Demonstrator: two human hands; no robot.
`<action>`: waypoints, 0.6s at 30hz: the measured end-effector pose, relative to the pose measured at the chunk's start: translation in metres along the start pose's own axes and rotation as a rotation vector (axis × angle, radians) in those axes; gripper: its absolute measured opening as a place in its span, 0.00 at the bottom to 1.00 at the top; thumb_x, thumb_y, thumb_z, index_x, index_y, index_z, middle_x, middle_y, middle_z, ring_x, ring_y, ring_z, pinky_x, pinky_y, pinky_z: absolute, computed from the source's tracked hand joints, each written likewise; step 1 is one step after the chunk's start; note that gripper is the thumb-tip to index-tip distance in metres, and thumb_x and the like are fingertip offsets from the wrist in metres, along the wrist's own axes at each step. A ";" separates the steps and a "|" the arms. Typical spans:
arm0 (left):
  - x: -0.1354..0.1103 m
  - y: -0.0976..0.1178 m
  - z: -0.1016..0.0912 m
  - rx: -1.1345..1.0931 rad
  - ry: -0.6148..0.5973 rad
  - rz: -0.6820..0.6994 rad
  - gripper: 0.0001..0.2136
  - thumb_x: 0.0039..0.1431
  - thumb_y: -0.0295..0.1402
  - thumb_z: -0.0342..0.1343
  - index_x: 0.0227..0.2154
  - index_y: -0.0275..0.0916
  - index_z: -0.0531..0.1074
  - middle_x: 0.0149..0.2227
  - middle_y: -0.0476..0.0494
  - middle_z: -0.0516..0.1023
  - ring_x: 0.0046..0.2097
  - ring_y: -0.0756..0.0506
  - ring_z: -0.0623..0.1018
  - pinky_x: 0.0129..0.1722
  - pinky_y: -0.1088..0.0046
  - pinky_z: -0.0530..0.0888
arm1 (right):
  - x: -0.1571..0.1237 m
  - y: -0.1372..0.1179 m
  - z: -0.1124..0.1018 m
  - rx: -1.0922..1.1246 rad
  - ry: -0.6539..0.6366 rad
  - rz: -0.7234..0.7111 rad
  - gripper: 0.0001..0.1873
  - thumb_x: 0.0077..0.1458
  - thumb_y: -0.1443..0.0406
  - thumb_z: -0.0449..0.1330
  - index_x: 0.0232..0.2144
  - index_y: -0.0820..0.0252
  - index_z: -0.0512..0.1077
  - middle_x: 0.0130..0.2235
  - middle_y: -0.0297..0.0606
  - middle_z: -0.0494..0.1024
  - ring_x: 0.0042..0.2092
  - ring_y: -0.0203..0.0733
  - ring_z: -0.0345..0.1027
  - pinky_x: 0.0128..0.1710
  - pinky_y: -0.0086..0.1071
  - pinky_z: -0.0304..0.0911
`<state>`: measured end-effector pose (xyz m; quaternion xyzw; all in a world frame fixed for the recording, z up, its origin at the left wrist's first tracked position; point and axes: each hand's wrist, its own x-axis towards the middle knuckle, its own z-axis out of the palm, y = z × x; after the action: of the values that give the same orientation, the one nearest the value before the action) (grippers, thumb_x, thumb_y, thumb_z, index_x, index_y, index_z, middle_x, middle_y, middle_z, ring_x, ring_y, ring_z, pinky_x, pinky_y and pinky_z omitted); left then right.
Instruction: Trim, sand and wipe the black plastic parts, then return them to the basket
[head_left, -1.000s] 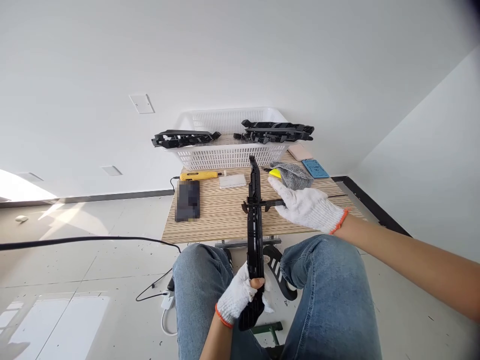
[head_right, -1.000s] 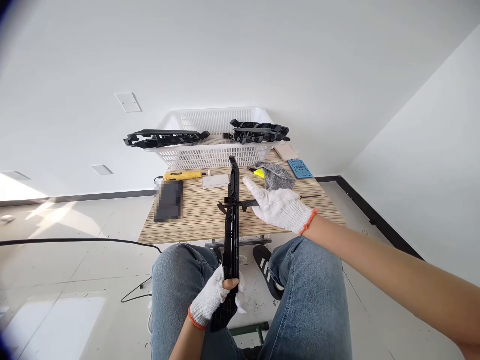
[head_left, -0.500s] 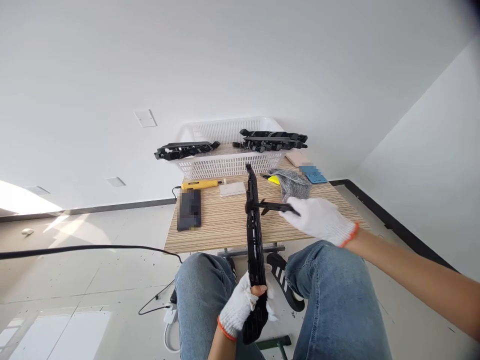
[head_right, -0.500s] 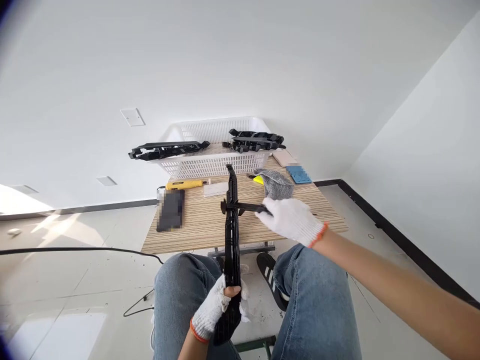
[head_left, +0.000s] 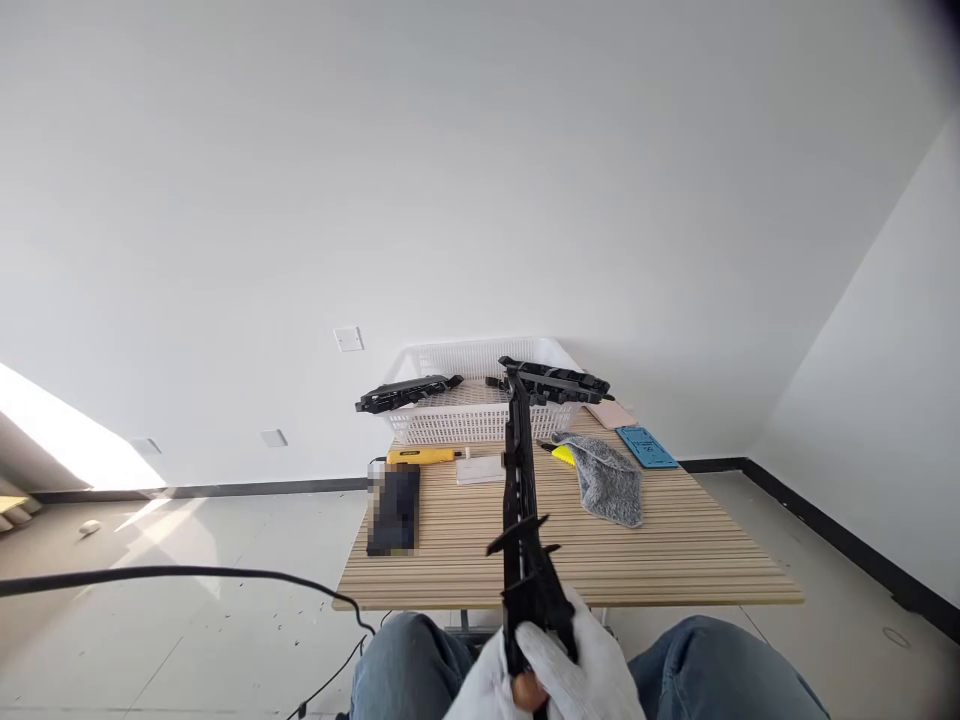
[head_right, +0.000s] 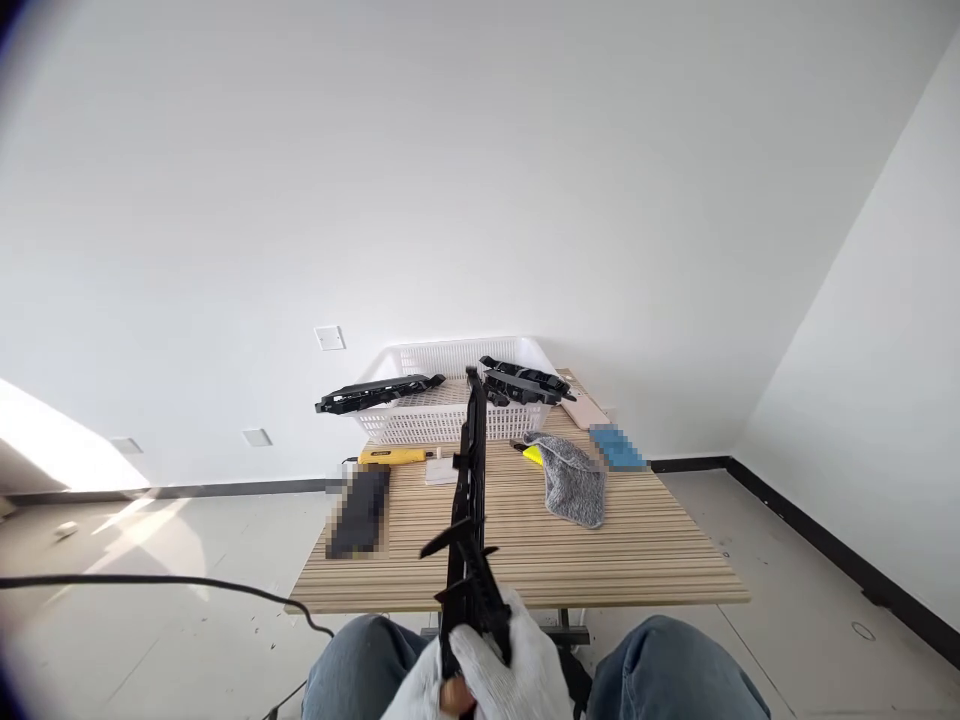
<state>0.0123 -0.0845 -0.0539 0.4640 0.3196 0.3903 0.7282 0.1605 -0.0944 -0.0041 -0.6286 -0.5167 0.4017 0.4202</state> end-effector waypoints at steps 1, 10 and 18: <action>-0.001 0.003 -0.001 -0.023 0.011 -0.013 0.16 0.65 0.41 0.60 0.52 0.40 0.73 0.51 0.39 0.77 0.48 0.41 0.79 0.46 0.59 0.79 | 0.004 -0.002 0.010 0.034 -0.013 0.013 0.24 0.47 0.47 0.58 0.41 0.53 0.77 0.36 0.42 0.83 0.40 0.53 0.78 0.42 0.42 0.71; -0.013 0.009 0.019 -0.412 0.079 -0.201 0.26 0.58 0.45 0.64 0.56 0.38 0.69 0.34 0.42 0.80 0.26 0.47 0.79 0.29 0.71 0.76 | 0.031 -0.017 0.016 -0.109 -0.045 0.028 0.20 0.56 0.47 0.54 0.24 0.55 0.69 0.27 0.39 0.78 0.33 0.47 0.73 0.33 0.34 0.62; -0.052 0.015 0.000 -0.065 0.064 -0.197 0.33 0.56 0.41 0.68 0.62 0.45 0.63 0.50 0.38 0.75 0.34 0.48 0.81 0.30 0.77 0.73 | 0.054 -0.044 -0.041 -0.175 -0.108 -0.029 0.25 0.60 0.45 0.54 0.44 0.60 0.73 0.31 0.41 0.81 0.29 0.46 0.74 0.27 0.34 0.62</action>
<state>-0.0174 -0.1259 -0.0349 0.3938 0.3738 0.3415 0.7672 0.1931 -0.0408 0.0469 -0.6328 -0.5808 0.3822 0.3407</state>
